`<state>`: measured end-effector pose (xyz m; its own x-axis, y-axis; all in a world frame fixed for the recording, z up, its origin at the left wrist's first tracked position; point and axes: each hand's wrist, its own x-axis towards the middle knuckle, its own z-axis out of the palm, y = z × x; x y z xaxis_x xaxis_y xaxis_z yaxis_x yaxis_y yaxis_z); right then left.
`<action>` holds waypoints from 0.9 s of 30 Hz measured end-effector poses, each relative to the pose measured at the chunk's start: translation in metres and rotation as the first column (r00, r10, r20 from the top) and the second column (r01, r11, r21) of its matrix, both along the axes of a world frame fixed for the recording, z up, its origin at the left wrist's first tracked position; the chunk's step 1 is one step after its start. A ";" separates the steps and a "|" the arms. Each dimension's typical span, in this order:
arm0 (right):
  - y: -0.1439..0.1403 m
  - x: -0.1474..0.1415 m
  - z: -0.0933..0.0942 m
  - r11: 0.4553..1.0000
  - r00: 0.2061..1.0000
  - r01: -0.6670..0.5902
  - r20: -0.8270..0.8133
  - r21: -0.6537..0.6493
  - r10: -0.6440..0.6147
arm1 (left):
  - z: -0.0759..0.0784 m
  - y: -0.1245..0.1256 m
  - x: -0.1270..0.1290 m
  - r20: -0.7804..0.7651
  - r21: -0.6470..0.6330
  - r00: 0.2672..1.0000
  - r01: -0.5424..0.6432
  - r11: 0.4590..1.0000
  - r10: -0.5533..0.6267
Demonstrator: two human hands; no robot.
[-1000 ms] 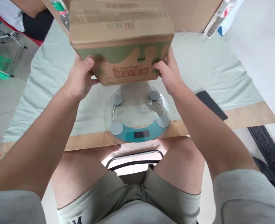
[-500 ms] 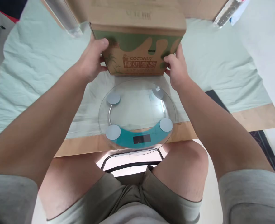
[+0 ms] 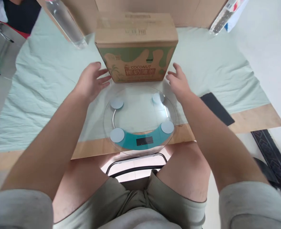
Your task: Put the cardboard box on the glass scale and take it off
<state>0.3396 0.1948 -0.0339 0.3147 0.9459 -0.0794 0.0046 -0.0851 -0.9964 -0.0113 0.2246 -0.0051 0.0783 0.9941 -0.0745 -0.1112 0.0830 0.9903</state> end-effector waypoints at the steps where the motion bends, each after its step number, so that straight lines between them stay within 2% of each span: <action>1: -0.018 0.001 0.001 0.996 0.991 0.088 -0.099 -0.004 -0.088 | 0.003 -0.017 -0.008 0.131 -0.110 0.989 -0.055 0.992 0.069; 3: -0.059 0.000 0.003 0.970 0.924 0.242 -0.297 -0.031 -0.240 | 0.009 -0.056 -0.022 0.328 -0.210 0.926 -0.124 0.970 0.189; 5: -0.098 -0.005 0.005 0.924 0.828 0.374 -0.418 -0.085 -0.374 | 0.012 -0.092 -0.032 0.417 -0.259 0.868 -0.172 0.950 0.271; 8: -0.135 -0.013 0.004 0.910 0.788 0.409 -0.475 -0.072 -0.392 | 0.007 -0.123 -0.038 0.418 -0.338 0.845 -0.197 0.920 0.334; 10: -0.142 -0.016 0.003 0.924 0.811 0.381 -0.468 -0.034 -0.352 | 0.003 -0.127 -0.036 0.382 -0.372 0.855 -0.205 0.905 0.351; 13: -0.138 -0.018 0.000 0.928 0.820 0.371 -0.459 -0.028 -0.342 | -0.002 -0.124 -0.033 0.367 -0.387 0.862 -0.201 0.900 0.351; 17: -0.131 -0.019 -0.003 0.926 0.818 0.377 -0.465 -0.010 -0.338 | -0.004 -0.121 -0.032 0.389 -0.388 0.839 -0.226 0.894 0.381; 21: -0.132 -0.017 -0.003 0.935 0.838 0.356 -0.443 0.002 -0.318 | -0.003 -0.122 -0.030 0.373 -0.380 0.848 -0.230 0.896 0.376; 27: -0.136 -0.013 0.006 0.917 0.798 0.396 -0.478 -0.044 -0.367 | -0.003 -0.122 -0.029 0.352 -0.371 0.860 -0.235 0.899 0.370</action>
<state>0.3269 0.0593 -0.0277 0.5896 0.7641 -0.2616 -0.4827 0.0737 -0.8727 -0.0401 0.1026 -0.0083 -0.1324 0.9048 -0.4048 -0.5643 0.2670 0.7812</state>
